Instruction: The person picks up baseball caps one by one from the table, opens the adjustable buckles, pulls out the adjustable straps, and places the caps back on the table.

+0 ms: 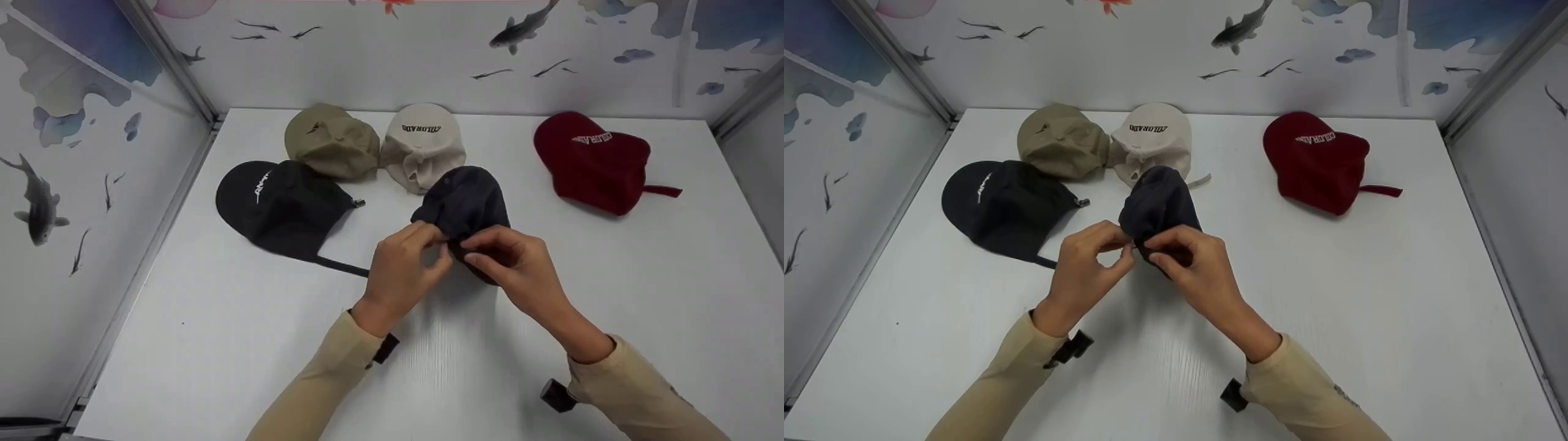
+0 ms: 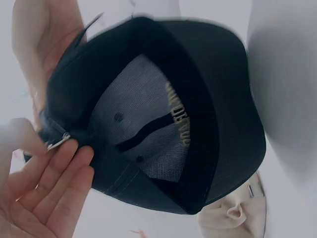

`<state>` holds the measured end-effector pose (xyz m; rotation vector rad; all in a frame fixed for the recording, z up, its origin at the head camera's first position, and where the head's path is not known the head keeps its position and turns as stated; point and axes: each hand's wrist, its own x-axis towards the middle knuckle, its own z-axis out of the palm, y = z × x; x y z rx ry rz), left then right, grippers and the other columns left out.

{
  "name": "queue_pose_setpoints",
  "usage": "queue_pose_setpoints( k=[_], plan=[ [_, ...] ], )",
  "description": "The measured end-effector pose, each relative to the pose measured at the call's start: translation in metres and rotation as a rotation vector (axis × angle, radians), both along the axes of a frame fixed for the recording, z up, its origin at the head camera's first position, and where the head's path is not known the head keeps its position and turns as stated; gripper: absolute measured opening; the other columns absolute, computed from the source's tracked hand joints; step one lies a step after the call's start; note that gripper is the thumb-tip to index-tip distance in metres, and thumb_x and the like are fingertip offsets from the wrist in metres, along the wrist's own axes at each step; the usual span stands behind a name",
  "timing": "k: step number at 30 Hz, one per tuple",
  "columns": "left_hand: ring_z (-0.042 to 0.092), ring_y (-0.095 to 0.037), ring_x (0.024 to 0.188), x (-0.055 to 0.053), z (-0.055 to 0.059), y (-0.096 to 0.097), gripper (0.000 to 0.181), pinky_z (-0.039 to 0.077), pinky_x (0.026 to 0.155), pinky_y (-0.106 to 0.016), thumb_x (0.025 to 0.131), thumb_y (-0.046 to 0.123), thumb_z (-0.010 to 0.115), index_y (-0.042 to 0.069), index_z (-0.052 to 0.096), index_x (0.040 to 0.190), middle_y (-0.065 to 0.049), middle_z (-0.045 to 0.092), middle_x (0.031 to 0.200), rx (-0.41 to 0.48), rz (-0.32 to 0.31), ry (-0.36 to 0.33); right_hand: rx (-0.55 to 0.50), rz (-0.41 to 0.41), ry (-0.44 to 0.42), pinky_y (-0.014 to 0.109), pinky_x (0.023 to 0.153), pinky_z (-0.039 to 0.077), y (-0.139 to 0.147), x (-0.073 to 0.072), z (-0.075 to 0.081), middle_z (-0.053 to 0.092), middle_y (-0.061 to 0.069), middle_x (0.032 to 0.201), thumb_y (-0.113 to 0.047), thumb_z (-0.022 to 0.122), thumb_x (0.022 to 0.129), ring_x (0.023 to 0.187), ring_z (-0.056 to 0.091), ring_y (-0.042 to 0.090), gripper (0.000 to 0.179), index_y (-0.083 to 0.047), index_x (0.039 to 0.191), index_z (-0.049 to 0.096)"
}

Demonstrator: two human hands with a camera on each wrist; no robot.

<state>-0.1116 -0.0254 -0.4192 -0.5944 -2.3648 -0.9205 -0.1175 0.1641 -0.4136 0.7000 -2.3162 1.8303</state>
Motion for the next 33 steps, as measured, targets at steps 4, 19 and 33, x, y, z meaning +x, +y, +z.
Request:
queue_pose_setpoints(
  k=[4, 19, 33],
  plan=[
    [0.067, -0.011, 0.076, -0.0012, 0.0019, -0.0035, 0.006, 0.055, 0.070, -0.020, 0.086, 0.003, 0.068, 0.008, 0.071, 0.087, -0.003, 0.069, 0.082, 0.038, -0.036, -0.052, -0.003, -0.007, -0.018, 0.017, 0.073, 0.056, 0.0013, 0.0000, -0.0003, 0.074, -0.003, 0.094, 0.010, 0.071, 0.085, 0.086, 0.070, 0.005, 0.017, 0.000, 0.098, 0.074],
    [0.072, -0.012, 0.081, -0.0045, 0.0049, -0.0072, 0.010, 0.059, 0.073, -0.021, 0.090, 0.002, 0.066, 0.006, 0.073, 0.093, -0.007, 0.074, 0.089, 0.323, -0.129, -0.295, -0.055, -0.005, -0.116, 0.019, 0.080, 0.057, 0.0061, -0.0034, 0.0015, 0.071, -0.004, 0.098, 0.005, 0.058, 0.096, 0.090, 0.069, 0.007, 0.014, 0.006, 0.104, 0.069],
    [0.073, -0.013, 0.083, -0.0027, 0.0051, -0.0050, 0.010, 0.058, 0.075, -0.020, 0.092, 0.004, 0.066, 0.005, 0.074, 0.097, -0.008, 0.075, 0.093, 0.392, -0.173, -0.354, 0.059, -0.033, -0.007, 0.016, 0.080, 0.056, 0.0014, -0.0034, -0.0007, 0.067, 0.010, 0.103, 0.009, 0.074, 0.083, 0.095, 0.066, 0.006, 0.029, 0.005, 0.110, 0.065]
  ],
)
